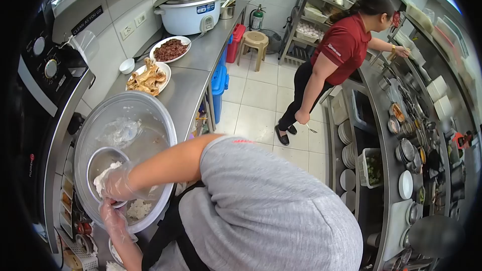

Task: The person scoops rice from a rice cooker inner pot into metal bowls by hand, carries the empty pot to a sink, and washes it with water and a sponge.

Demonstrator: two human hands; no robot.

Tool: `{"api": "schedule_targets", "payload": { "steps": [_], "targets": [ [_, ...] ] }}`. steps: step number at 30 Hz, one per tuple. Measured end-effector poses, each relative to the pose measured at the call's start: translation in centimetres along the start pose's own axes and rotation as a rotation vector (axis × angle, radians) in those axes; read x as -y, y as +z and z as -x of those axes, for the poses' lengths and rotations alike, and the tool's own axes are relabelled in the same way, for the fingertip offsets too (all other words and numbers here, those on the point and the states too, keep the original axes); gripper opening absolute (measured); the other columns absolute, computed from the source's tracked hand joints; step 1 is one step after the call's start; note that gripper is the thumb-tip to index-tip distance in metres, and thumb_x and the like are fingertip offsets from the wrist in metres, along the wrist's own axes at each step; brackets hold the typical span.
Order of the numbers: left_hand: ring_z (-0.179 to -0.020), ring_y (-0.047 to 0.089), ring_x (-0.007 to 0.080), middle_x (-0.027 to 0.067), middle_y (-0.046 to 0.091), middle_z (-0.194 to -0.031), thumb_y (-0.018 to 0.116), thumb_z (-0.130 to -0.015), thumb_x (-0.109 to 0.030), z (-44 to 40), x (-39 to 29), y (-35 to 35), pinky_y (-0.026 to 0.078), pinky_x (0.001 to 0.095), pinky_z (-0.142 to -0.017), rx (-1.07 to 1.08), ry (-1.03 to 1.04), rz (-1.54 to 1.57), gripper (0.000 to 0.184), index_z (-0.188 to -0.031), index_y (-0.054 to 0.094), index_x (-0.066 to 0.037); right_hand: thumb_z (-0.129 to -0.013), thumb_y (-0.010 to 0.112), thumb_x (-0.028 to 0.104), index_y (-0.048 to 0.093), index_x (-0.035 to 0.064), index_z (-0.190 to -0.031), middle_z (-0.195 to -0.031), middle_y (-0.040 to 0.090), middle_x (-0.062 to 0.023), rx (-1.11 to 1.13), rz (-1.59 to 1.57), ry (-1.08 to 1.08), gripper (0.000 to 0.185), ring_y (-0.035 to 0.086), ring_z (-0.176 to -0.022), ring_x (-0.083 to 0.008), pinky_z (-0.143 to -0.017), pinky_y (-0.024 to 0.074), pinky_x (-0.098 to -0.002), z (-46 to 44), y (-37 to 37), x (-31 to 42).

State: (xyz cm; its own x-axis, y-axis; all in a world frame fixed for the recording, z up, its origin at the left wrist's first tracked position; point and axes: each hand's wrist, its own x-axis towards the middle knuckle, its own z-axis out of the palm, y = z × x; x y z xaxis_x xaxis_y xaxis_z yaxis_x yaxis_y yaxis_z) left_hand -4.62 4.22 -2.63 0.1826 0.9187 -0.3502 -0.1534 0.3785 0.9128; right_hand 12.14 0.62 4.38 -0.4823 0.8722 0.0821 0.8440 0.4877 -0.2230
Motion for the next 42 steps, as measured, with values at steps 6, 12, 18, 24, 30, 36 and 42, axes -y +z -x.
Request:
{"api": "schedule_targets", "payload": {
  "steps": [6, 12, 18, 24, 30, 36, 42],
  "targets": [
    [-0.076, 0.058, 0.0158, 0.006, 0.061, -0.08, 0.059, -0.074, -0.007, 0.3, 0.0, -0.6, 0.046, 0.0311, -0.071, 0.077, 0.092, 0.015, 0.011, -0.081, 0.061, 0.001, -0.087, 0.046, 0.032, 0.06, 0.013, -0.105, -0.107, 0.06, -0.0155, -0.224, -0.034, -0.108, 0.03, 0.059, -0.096, -0.0335, -0.079, 0.0474, -0.0439, -1.6, 2.9, -4.1],
    [-0.078, 0.058, 0.0174, 0.0099, 0.06, -0.086, 0.054, -0.08, -0.013, -0.4, 1.8, -2.3, 0.051, 0.0326, -0.067, -0.136, 0.328, -0.074, 0.019, -0.085, 0.061, 0.004, -0.071, 0.072, 0.018, 0.052, 0.0147, -0.122, -0.122, 0.048, -0.0109, -0.295, -0.349, -0.454, 0.054, 0.046, -0.114, -0.0257, -0.093, 0.0434, -0.0394, -2.6, -3.8, -8.8],
    [-0.083, 0.061, 0.024, 0.0164, 0.059, -0.09, 0.054, -0.079, -0.008, 1.1, -1.1, 0.7, 0.055, 0.0357, -0.071, -0.419, 0.275, 0.245, 0.018, -0.086, 0.057, 0.008, -0.088, 0.047, 0.048, 0.062, -0.0001, -0.097, -0.091, 0.063, -0.0185, 0.115, -0.377, 0.197, 0.051, 0.061, -0.086, -0.0261, -0.077, 0.0468, -0.0367, -6.5, 6.8, -20.6],
    [-0.084, 0.06, 0.0254, 0.0168, 0.058, -0.093, 0.053, -0.079, -0.006, 1.3, -1.5, 0.8, 0.054, 0.0374, -0.073, -0.504, 0.32, 0.336, 0.017, -0.089, 0.056, 0.008, -0.083, 0.054, 0.043, 0.06, -0.0009, -0.097, -0.097, 0.06, -0.0216, 0.133, -0.458, -0.103, 0.046, 0.059, -0.086, -0.0322, -0.077, 0.047, -0.0409, -8.4, 18.1, -2.2],
    [-0.085, 0.06, 0.0258, 0.0174, 0.057, -0.095, 0.054, -0.078, -0.007, 0.5, -1.0, 0.5, 0.054, 0.0378, -0.074, -0.499, 0.302, 0.285, 0.02, -0.091, 0.054, 0.009, -0.083, 0.052, 0.022, 0.057, -0.0013, -0.096, -0.094, 0.059, -0.0221, 0.205, -0.386, -0.768, 0.027, 0.058, -0.081, -0.0341, -0.075, 0.0473, -0.0424, -0.5, 16.8, -6.4],
    [-0.084, 0.062, 0.0267, 0.0205, 0.058, -0.098, 0.052, -0.078, -0.009, 0.3, -1.5, 1.1, 0.057, 0.0347, -0.072, -0.453, 0.22, 0.14, 0.025, -0.092, 0.054, 0.012, -0.09, 0.041, 0.025, 0.055, -0.003, -0.088, -0.086, 0.058, -0.0197, 1.282, 0.221, -0.72, 0.031, 0.056, -0.083, -0.0345, -0.077, 0.0454, -0.0415, 3.8, 14.9, -12.9],
    [-0.086, 0.062, 0.0262, 0.0196, 0.059, -0.099, 0.051, -0.077, -0.008, 0.0, -1.0, 0.3, 0.056, 0.0356, -0.072, -0.289, 0.158, 0.056, 0.027, -0.096, 0.055, 0.01, -0.089, 0.05, 0.034, 0.061, 0.0016, -0.097, -0.083, 0.062, -0.0096, 1.295, -0.482, -0.153, 0.035, 0.055, -0.072, -0.0169, -0.064, 0.0447, -0.032, 2.7, 1.6, -11.1]
  ]
}}
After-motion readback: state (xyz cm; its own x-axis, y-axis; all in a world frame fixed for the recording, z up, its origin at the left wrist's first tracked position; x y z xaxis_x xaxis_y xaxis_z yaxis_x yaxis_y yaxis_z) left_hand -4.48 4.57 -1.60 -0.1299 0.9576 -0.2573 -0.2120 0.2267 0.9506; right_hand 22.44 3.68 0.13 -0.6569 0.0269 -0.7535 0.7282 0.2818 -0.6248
